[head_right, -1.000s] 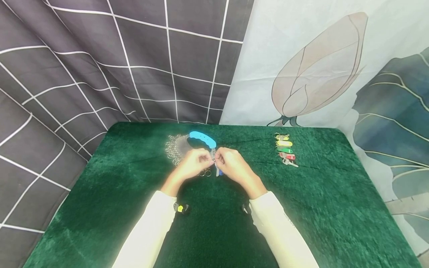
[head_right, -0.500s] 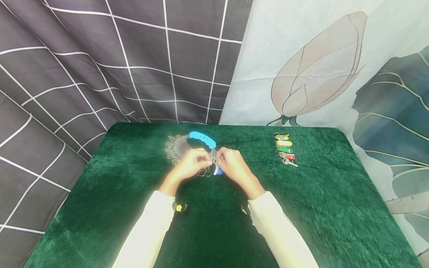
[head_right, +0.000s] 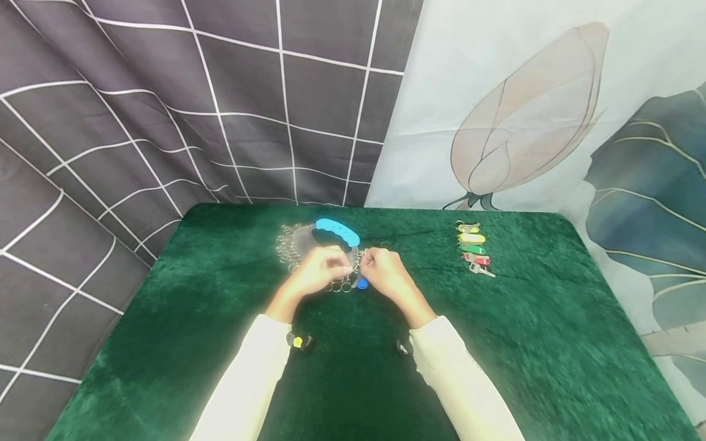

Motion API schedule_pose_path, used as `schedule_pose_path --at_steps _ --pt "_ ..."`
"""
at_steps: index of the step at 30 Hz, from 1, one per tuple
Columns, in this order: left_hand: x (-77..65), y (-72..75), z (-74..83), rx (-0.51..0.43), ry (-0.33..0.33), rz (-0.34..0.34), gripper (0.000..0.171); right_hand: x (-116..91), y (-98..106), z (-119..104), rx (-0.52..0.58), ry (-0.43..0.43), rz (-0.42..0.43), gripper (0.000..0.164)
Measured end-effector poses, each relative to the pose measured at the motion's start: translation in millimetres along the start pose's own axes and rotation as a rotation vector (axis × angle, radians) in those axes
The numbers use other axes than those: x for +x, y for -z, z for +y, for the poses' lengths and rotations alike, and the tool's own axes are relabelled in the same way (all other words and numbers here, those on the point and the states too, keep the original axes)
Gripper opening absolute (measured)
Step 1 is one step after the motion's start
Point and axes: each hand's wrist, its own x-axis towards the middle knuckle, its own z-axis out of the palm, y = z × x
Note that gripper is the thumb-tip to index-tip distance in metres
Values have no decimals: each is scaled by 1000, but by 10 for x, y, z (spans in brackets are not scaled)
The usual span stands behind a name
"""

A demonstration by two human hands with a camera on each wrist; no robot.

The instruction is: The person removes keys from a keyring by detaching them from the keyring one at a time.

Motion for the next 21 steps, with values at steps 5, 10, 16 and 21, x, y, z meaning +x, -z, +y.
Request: schedule_pose_path --at_steps 5,10,16,21 --pt "8 -16 -12 19 19 18 4 -4 -1 22 -18 -17 -23 6" --pt "28 -45 -1 95 61 40 4 -30 56 28 -26 3 -14 6" --pt "47 -90 113 193 51 -4 5 -80 217 46 -61 73 67 4" --pt "62 -141 195 305 24 -92 3 -125 355 117 -64 114 110 5"
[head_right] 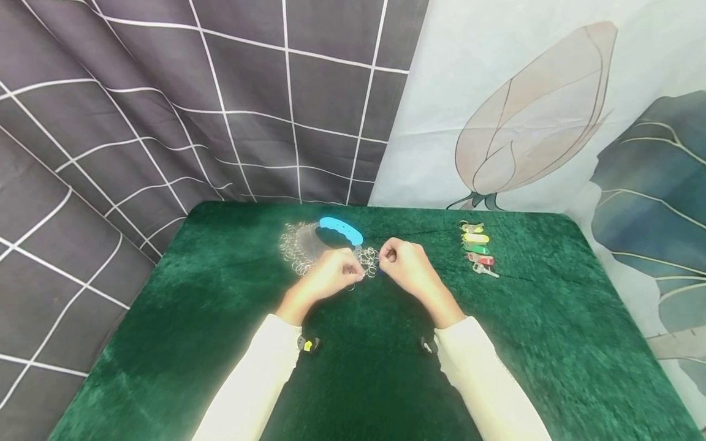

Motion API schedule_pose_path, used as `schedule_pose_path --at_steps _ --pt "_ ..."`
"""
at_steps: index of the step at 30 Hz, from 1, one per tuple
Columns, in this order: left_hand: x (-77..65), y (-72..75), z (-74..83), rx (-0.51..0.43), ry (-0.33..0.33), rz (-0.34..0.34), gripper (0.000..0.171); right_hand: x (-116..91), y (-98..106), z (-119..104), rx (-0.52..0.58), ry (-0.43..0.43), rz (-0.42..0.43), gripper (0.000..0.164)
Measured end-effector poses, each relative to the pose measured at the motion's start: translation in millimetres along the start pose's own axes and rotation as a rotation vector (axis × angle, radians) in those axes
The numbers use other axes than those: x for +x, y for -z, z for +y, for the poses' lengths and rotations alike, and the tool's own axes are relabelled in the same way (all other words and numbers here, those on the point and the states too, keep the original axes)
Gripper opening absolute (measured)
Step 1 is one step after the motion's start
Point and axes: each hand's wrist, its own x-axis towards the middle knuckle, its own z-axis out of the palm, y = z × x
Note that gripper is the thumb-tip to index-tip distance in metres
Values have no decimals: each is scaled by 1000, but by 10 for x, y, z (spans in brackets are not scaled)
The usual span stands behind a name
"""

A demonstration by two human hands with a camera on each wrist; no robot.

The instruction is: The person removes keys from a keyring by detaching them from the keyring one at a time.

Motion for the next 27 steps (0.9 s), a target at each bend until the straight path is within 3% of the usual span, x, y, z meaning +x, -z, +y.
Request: schedule_pose_path --at_steps 8,15,21,27 --pt "25 -79 88 140 -35 -96 7 -84 184 181 75 62 7 6" --pt "33 -92 166 277 -89 -171 18 -178 287 322 91 103 68 7" --pt "-29 -55 258 327 -35 -178 18 -274 432 447 69 50 72 13" --pt "-95 15 328 349 -54 -166 18 -419 677 601 29 -11 95 19"
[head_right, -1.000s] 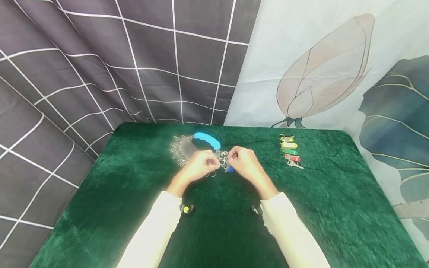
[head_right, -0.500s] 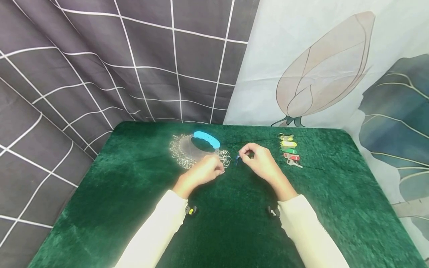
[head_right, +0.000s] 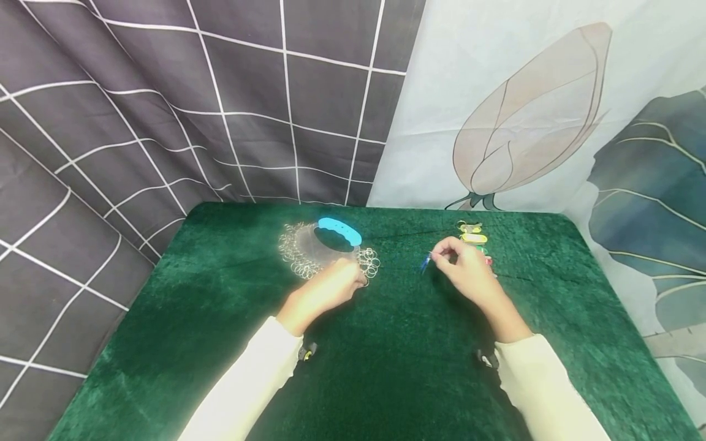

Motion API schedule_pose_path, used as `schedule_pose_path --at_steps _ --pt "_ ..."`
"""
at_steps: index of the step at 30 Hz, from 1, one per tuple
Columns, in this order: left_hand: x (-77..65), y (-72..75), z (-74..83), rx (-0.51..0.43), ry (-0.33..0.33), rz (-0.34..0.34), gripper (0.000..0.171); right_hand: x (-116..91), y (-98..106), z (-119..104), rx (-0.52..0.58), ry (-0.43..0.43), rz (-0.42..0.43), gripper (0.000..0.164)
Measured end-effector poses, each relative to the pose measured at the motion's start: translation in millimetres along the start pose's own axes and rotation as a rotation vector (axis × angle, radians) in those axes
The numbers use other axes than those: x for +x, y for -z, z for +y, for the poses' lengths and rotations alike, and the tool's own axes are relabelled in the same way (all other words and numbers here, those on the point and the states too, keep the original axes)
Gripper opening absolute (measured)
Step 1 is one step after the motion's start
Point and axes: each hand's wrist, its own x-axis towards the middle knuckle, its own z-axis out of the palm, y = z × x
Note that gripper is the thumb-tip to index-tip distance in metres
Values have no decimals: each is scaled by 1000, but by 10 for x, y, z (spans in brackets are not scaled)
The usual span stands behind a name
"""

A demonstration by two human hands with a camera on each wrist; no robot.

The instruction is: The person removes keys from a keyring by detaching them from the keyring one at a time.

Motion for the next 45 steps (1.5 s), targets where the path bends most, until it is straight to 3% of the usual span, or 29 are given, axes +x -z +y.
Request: schedule_pose_path --at_steps 8,16,21,27,32,37,45 --pt "-176 131 -51 85 -27 71 14 -197 382 298 -119 -52 11 24" --pt "-360 215 -167 109 -19 126 19 -326 587 497 -184 -121 28 27" --pt "-485 238 -253 156 -19 144 25 -403 691 580 -272 -73 43 18" --pt "-694 282 -380 191 5 170 24 -415 798 607 -457 80 5 6" --pt "-859 332 -508 188 32 175 26 -377 740 555 -560 161 -73 9" --pt "-992 365 -626 145 78 165 26 -320 532 528 -532 204 -109 11" --pt "-1113 406 -733 107 126 184 28 -218 251 506 -512 178 -113 5"
